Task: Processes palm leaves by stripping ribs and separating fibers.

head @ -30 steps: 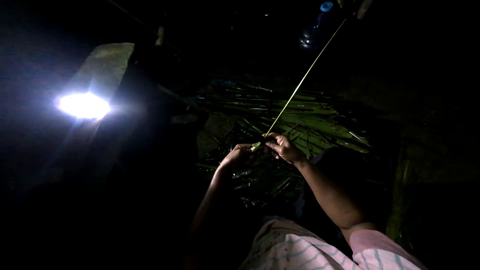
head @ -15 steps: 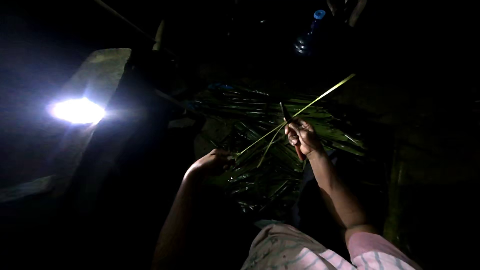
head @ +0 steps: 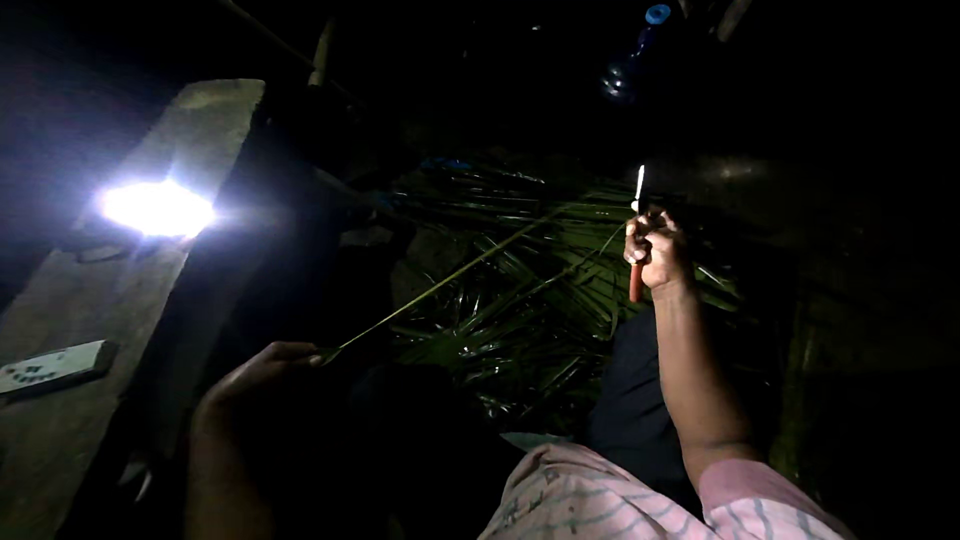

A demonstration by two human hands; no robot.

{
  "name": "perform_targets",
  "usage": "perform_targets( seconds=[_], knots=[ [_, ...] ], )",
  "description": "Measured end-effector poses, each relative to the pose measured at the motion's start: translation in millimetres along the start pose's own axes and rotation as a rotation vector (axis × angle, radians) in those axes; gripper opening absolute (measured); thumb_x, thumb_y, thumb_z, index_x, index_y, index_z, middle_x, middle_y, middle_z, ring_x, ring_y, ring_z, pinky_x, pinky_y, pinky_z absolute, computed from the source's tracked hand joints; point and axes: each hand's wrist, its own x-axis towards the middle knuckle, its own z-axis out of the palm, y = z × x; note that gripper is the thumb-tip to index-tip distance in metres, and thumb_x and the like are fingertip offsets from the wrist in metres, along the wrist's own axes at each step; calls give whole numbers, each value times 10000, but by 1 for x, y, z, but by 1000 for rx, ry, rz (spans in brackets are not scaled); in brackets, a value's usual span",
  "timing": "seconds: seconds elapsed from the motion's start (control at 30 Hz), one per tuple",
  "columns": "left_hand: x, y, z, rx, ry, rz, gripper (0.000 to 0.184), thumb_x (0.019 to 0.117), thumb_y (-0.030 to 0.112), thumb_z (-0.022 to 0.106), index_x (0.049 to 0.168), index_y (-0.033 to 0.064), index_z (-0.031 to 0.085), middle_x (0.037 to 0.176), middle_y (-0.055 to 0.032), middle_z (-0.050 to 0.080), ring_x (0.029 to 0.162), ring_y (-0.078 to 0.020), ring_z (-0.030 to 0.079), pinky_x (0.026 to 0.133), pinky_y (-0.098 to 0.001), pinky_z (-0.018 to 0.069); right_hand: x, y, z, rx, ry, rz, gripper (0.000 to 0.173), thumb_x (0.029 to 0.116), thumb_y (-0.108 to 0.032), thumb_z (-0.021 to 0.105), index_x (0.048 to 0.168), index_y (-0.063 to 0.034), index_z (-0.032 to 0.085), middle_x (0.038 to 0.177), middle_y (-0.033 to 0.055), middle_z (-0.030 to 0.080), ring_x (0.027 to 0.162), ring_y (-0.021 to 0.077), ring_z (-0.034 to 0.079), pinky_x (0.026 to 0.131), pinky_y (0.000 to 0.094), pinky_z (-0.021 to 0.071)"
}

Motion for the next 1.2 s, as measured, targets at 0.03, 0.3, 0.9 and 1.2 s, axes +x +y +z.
perform_targets(
  seconds=[0.03,0.3,0.9,1.2],
  knots=[
    [-14,41,30,117,249,-216,162,1024,41,527,996,-9,678,793,15,648,665,0,580,633,-200,511,0,-2,-2,-20,-5,6,291,1066,-95,391,1290,-171,561,850,-23,615,431,5,405,382,138,371],
    [81,83,111,195,454,-2,163,1009,132,625,1056,-10,691,897,-120,695,784,-179,662,773,-419,571,-47,48,71,-290,-447,308,381,1036,-89,454,1416,-75,472,782,38,650,483,58,490,456,209,437],
    [114,111,232,700,576,398,197,1006,132,584,1082,71,755,976,-162,748,814,-332,745,710,-521,603,-53,59,88,-64,-294,371,199,1070,-90,458,1214,-68,593,715,29,582,451,42,422,419,179,381],
    [71,71,176,882,801,528,201,969,86,599,1070,47,769,993,-163,751,881,-313,745,756,-455,611,-27,30,62,-17,-31,272,261,1095,-121,400,1295,-87,565,741,-5,572,422,18,389,377,155,357]
  ],
)
